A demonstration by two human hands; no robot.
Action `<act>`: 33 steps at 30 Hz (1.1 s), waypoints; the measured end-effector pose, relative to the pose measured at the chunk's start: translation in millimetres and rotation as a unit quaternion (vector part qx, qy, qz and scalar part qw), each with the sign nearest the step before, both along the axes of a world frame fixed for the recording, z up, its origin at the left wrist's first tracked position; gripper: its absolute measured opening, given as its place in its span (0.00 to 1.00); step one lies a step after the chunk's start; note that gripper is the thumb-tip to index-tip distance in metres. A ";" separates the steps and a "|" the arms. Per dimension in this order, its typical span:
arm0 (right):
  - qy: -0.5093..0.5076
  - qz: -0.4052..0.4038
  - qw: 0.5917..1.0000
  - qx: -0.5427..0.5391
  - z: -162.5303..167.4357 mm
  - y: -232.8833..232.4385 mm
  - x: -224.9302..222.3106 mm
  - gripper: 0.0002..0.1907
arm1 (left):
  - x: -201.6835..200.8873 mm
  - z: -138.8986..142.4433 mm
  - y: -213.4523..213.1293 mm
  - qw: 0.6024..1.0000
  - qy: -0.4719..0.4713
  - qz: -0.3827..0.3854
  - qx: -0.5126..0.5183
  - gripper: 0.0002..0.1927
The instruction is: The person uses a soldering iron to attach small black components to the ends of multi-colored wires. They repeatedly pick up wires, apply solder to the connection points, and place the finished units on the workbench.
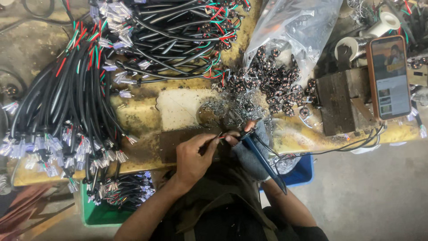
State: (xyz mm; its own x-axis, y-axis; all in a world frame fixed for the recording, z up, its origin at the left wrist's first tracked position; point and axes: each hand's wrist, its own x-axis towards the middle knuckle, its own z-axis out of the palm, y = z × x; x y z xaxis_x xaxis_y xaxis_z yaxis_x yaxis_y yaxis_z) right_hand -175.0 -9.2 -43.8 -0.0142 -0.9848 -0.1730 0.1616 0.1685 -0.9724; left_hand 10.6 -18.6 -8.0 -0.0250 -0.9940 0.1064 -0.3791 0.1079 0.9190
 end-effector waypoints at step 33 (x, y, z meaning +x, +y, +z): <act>-0.005 0.022 0.998 -0.056 -4.6 10.8 -8.0 0.30 | -10.5 -14.3 16.0 0.971 0.136 -0.009 0.198 0.07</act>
